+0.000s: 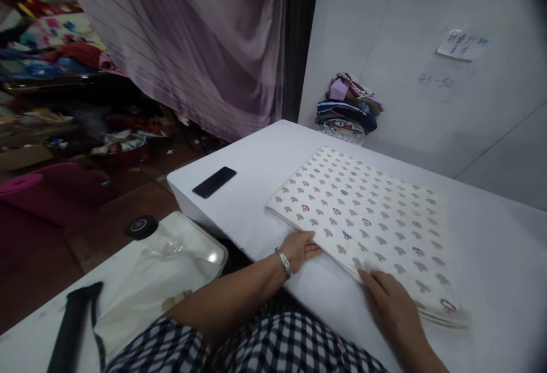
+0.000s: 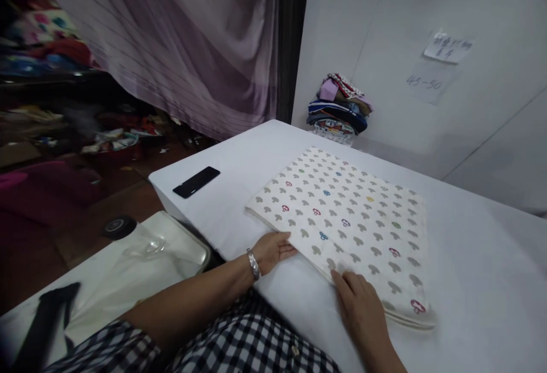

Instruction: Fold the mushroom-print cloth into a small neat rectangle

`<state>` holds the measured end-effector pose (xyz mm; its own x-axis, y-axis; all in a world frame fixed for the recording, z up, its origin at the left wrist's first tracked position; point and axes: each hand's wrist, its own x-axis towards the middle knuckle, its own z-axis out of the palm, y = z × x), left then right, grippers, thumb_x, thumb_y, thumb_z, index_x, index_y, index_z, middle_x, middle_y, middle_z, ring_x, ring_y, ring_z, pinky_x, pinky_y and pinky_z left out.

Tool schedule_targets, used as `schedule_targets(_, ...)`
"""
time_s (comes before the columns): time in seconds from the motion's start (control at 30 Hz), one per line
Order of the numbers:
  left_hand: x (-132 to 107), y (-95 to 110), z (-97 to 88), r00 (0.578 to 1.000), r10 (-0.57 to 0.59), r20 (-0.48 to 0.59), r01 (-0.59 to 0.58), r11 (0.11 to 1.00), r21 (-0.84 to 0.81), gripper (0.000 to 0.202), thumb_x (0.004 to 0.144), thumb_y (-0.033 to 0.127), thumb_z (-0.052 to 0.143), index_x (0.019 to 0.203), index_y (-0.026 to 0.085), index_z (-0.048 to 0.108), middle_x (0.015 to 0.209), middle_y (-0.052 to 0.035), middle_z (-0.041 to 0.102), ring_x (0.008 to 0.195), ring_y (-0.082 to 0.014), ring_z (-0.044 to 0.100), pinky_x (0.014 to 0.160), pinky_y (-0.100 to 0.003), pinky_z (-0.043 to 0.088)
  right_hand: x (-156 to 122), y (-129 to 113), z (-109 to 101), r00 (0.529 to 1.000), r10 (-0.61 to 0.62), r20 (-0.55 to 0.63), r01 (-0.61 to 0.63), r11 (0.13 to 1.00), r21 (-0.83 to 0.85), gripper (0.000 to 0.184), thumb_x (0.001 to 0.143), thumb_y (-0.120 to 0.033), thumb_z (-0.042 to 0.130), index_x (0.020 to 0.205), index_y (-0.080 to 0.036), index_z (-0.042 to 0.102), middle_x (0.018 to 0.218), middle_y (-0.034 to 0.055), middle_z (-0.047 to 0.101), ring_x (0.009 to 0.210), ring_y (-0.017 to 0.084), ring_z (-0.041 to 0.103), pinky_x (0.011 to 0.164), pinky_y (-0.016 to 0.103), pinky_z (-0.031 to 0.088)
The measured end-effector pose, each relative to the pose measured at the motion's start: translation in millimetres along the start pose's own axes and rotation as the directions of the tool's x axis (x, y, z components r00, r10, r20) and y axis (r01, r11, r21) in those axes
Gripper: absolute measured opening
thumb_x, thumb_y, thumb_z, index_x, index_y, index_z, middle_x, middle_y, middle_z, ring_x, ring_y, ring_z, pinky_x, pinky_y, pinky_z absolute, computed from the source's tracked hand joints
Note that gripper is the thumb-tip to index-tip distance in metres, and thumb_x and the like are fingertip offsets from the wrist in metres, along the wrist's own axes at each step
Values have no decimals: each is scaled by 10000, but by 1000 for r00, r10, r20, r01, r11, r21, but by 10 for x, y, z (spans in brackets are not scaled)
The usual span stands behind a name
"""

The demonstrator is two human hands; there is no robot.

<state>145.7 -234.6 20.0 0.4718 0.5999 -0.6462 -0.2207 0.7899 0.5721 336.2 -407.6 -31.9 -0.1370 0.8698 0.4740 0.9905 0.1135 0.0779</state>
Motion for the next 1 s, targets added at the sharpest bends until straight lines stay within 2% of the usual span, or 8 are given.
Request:
schedule_targets(0.1, 18, 85, -61, 999, 38, -16, -39, 997, -60, 189, 819, 126, 537, 991, 53, 568, 891, -152, 671, 737, -164, 654, 827, -323, 517, -2, 1, -3, 1000, 6, -7, -6, 1000, 18, 310, 894, -203, 368, 1079, -213, 616, 900, 78, 612, 786, 199, 556, 646, 290, 434)
schedule_targets(0.27, 100, 294, -207, 987, 118, -110, -131, 985, -110, 142, 830, 110, 522, 956, 73, 576, 847, -118, 673, 699, -140, 644, 766, -277, 532, -43, 24, 57, 1000, 21, 18, -22, 998, 57, 331, 868, -168, 374, 1094, -236, 605, 923, 79, 607, 804, 205, 555, 653, 294, 434)
schedule_targets(0.37, 130, 356, -270, 977, 150, -148, -162, 984, -72, 119, 817, 84, 516, 919, 86, 577, 796, -97, 669, 651, -137, 636, 703, -272, 541, -37, 12, 90, 999, 45, 31, -47, 996, 78, 348, 844, -129, 388, 1099, -234, 600, 933, 76, 604, 808, 204, 556, 671, 299, 435)
schedule_targets(0.47, 124, 384, -296, 970, 155, -189, -163, 986, -27, 82, 808, 66, 509, 862, 93, 565, 734, -83, 659, 598, -131, 622, 648, -261, 540, -2, -28, 89, 998, 55, -4, -55, 995, 78, 375, 824, -95, 390, 1107, -235, 592, 927, 65, 610, 791, 191, 556, 679, 289, 437)
schedule_targets(0.63, 99, 538, -343, 974, 129, -187, -133, 991, -10, 91, 805, 59, 524, 878, 89, 570, 760, -93, 668, 658, -150, 646, 684, -268, 550, 54, -84, 97, 994, 78, -82, -77, 997, 12, 410, 807, -72, 388, 1134, -238, 570, 908, 48, 629, 768, 171, 564, 669, 268, 450)
schedule_targets(0.77, 121, 744, -428, 959, 173, -226, -173, 985, 17, 120, 806, 56, 532, 913, 86, 578, 777, -81, 670, 667, -147, 646, 674, -259, 556, 83, -122, 120, 990, 92, -108, -92, 996, 4, 408, 799, -62, 392, 1135, -214, 565, 923, 62, 645, 782, 176, 579, 686, 276, 467)
schedule_targets(0.87, 157, 886, -499, 937, 233, -261, -223, 973, 64, 118, 795, 48, 536, 889, 97, 590, 756, -57, 665, 643, -138, 635, 667, -261, 562, 107, -138, 81, 986, 118, -116, -114, 993, 34, 393, 801, -63, 389, 1132, -194, 557, 941, 79, 646, 783, 181, 579, 685, 292, 475)
schedule_targets(1.0, 218, 1017, -606, 931, 273, -241, -237, 957, 169, 78, 799, 108, 535, 837, 111, 603, 833, -65, 679, 757, -167, 652, 694, -265, 565, 73, -67, -121, 981, 177, -77, -176, 984, 18, 375, 824, -86, 411, 1162, -184, 539, 950, 85, 644, 806, 179, 579, 687, 301, 490)
